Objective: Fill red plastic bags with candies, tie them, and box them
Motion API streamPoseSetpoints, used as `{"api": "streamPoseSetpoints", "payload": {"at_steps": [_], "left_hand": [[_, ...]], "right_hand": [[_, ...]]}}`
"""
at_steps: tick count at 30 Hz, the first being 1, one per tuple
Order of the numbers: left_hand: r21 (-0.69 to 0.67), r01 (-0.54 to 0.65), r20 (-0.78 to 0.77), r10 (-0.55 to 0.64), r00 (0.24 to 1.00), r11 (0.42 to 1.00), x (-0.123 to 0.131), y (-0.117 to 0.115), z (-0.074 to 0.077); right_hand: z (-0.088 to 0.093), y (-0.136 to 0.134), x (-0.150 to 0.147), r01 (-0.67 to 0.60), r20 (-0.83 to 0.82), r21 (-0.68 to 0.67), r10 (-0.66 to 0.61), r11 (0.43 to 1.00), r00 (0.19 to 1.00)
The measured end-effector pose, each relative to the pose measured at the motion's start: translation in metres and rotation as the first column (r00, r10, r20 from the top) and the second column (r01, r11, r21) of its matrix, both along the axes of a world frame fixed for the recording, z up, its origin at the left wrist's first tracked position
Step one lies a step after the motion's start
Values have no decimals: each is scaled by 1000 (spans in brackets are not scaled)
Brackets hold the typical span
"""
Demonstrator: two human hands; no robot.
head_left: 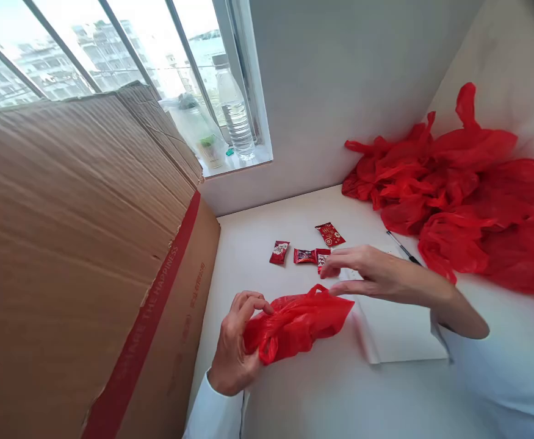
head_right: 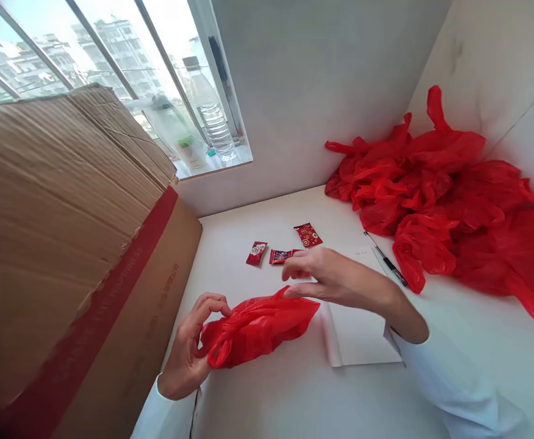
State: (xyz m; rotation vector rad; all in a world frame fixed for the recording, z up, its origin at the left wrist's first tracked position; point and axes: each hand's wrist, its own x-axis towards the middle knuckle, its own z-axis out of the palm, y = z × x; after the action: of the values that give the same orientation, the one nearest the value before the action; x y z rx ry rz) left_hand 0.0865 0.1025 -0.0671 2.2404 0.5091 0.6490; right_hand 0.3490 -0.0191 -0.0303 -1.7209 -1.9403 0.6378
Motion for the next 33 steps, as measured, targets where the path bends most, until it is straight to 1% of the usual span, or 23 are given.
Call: {"api": "streamPoseSetpoints", "payload": {"at_steps": [2, 4, 6, 8, 11, 12, 13, 15, 16, 17, 18, 19, 21, 22, 24, 26, 27, 28, 29, 30, 31, 32, 33], "left_hand": [[32, 14, -31, -13, 999, 999, 6, -6, 8], [49, 41, -66, -38, 997, 998, 10, -10, 14], [40, 98, -119, -93, 989, 994, 12, -11, 18], [-7, 130, -143, -129, 981, 992, 12, -8, 19], [-78, 84, -82, -90, 992, 993, 8, 0, 19], [-95, 60, -54, -65, 996, 994, 7, 2, 19], [-108, 39, -24, -42, 999, 993, 5, 5, 20], [-135, -11, 29, 15, 999, 991, 3, 7, 25], [-141, -36, 45, 43, 998, 989, 3, 7, 29], [-142, -54, 52, 62, 997, 988, 4, 6, 33], [-143, -63, 44, 70, 997, 988, 6, 4, 37], [-119, -72, 20, 75, 997, 990, 9, 1, 41], [-12, -108, -26, 108, 994, 994, 17, -5, 49], [51, -134, -34, 136, 990, 990, 20, -7, 52], [152, -221, 2, 223, 975, 963, 24, -10, 58], [179, -340, 89, 329, 940, 923, 22, -10, 64], [182, -416, 145, 394, 907, 891, 20, -9, 67], [145, -484, 212, 450, 867, 863, 17, -8, 71], [70, -523, 272, 488, 829, 850, 14, -7, 75], [-29, -527, 320, 507, 800, 849, 12, -6, 79], [-130, -502, 352, 513, 783, 855, 11, -5, 82], [-232, -440, 380, 497, 780, 867, 11, -4, 86], [-320, -350, 413, 462, 785, 880, 11, -4, 90]], "right_hand": [[-3, 9, -27, 15, 51, 47, -17, 999, 999], [-12, 17, -51, 3, 100, 68, -9, 998, 995], [-20, 21, -65, -18, 88, 75, 11, 997, 996], [-21, 21, -64, -21, 58, 77, 16, 997, 998], [-9, 16, -46, 16, -38, 80, -13, 997, 999], [-4, 14, -38, 61, -89, 82, -54, 995, 995], [2, 12, -31, 135, -135, 87, -122, 987, 983], [10, 8, -19, 322, -182, 115, -299, 940, 937], [12, 6, -16, 390, -179, 138, -364, 910, 914], [14, 5, -14, 426, -174, 161, -400, 890, 900], [14, 4, -15, 433, -176, 176, -405, 884, 897], [14, 4, -18, 414, -190, 180, -381, 892, 905], [12, 4, -27, 348, -271, 159, -298, 924, 915], [11, 5, -31, 324, -339, 145, -260, 935, 904], [10, 7, -38, 300, -502, 122, -202, 946, 841], [9, 8, -41, 315, -666, 105, -168, 943, 727], [10, 7, -41, 324, -730, 94, -156, 941, 666], [11, 5, -40, 327, -777, 85, -143, 941, 613], [12, 3, -39, 324, -809, 83, -126, 943, 574], [14, 0, -37, 315, -830, 89, -105, 945, 549], [16, -3, -36, 304, -840, 99, -84, 948, 536], [19, -7, -34, 294, -843, 109, -68, 950, 534], [21, -11, -32, 291, -835, 125, -57, 949, 547]]}}
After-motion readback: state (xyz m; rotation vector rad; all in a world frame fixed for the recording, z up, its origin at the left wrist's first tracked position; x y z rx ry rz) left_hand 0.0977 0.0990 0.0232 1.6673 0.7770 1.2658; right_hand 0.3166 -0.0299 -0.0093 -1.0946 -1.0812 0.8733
